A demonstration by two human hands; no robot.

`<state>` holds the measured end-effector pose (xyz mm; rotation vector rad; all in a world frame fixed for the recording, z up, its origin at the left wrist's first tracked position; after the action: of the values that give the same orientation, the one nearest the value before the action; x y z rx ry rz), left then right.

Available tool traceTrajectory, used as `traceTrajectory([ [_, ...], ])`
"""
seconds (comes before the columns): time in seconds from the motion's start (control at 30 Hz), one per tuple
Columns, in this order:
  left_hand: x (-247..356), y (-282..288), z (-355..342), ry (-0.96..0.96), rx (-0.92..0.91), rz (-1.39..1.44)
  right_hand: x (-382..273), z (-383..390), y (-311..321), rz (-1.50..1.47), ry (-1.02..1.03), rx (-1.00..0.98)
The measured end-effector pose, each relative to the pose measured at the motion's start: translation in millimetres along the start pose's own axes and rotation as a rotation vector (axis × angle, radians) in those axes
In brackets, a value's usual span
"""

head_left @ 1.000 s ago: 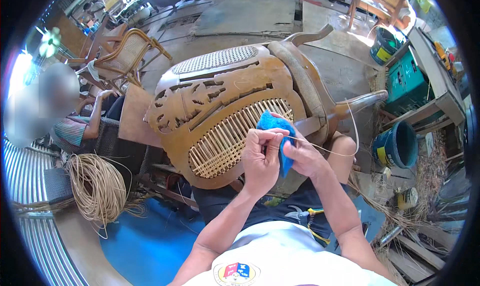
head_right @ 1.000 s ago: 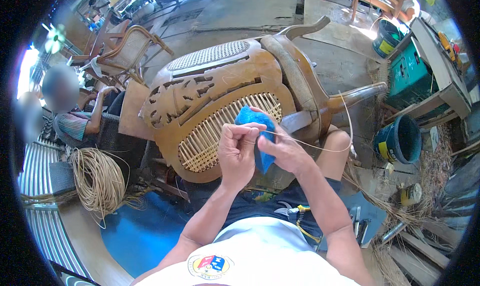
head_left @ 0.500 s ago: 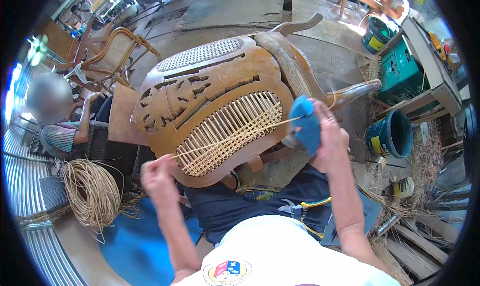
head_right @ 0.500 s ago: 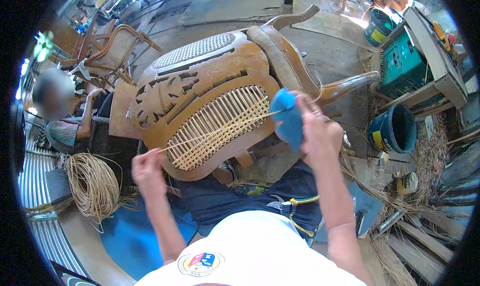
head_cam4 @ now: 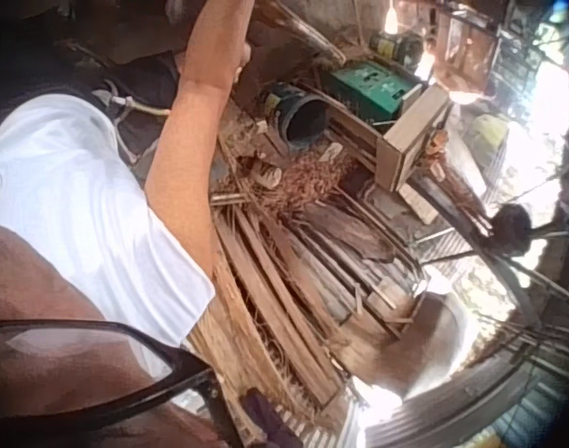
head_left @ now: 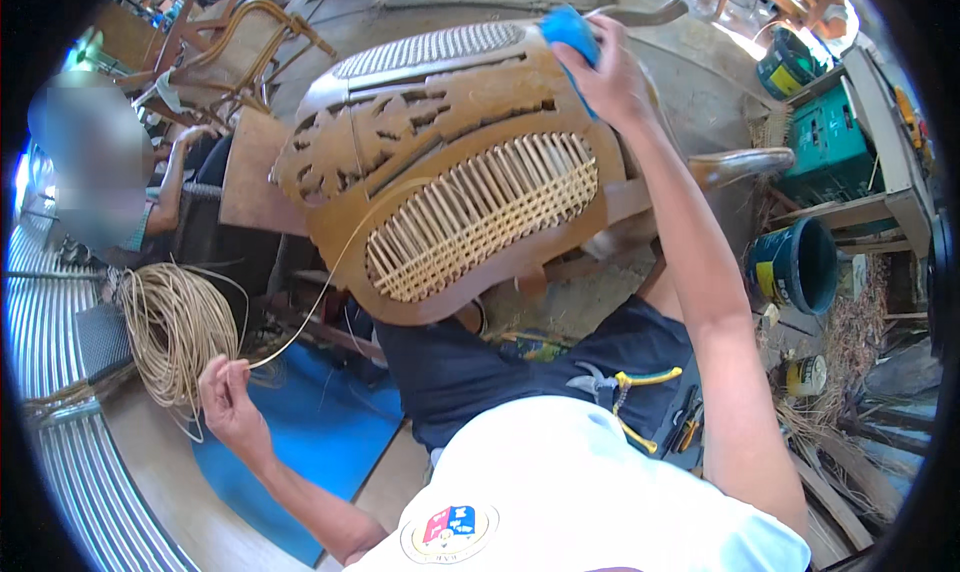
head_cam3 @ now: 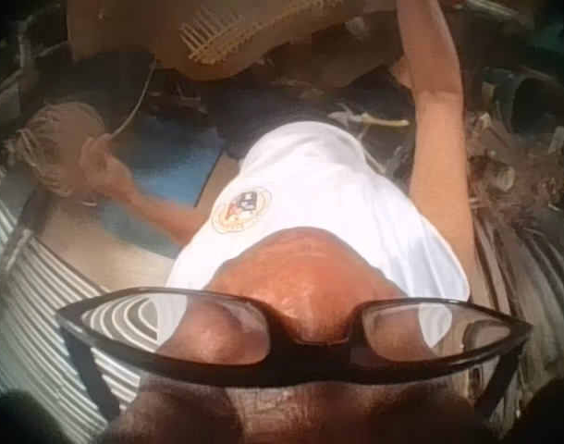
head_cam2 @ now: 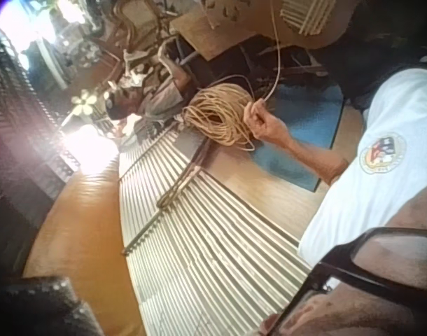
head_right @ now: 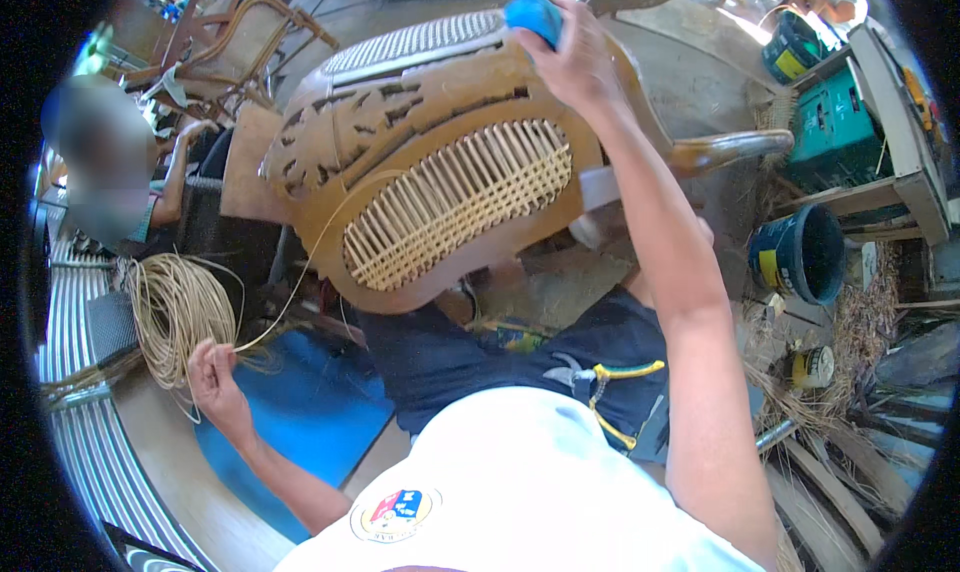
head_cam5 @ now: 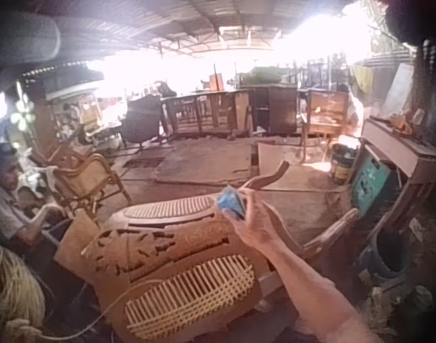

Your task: Repairing a wooden chair back by weaving and securing strips of rattan.

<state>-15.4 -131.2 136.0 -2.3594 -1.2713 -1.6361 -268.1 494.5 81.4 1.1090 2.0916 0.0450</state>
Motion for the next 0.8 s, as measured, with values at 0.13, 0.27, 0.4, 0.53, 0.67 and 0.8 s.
traceTrajectory([
  [0.13,67.3,62.5,-6.1,-0.145,0.278,-0.168,-30.8,6.1,-65.3,0.381,0.237,-0.391],
  [0.27,111.1,109.0,-2.7,-0.15,0.524,0.016,-82.7,-10.3,-15.9,0.337,0.164,-0.219],
  [0.4,117.6,-53.2,20.3,-0.06,-0.127,0.101,-181.4,59.9,-15.2,-0.518,-0.108,-0.538],
  [0.53,99.9,-198.9,61.4,0.005,-0.402,0.182,-254.7,200.5,-48.0,-0.66,-0.444,-0.959],
  [0.67,56.6,-193.6,29.7,0.228,-0.219,0.379,-182.9,211.7,16.9,-0.447,-0.485,-0.836],
  [0.8,13.3,-155.9,23.1,0.354,-0.107,0.379,-72.2,185.6,111.7,0.093,-0.539,-0.84],
])
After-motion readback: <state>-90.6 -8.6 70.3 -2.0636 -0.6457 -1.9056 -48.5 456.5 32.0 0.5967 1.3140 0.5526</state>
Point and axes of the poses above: each hand's wrist, its own z-axis away from the middle knuckle, its own y-axis out of the back of the hand, x = y × z, the point moved 10 cm from there along -z, towards the middle knuckle, and after that the axes turned 8 degrees about x, right-handed, at the moved point
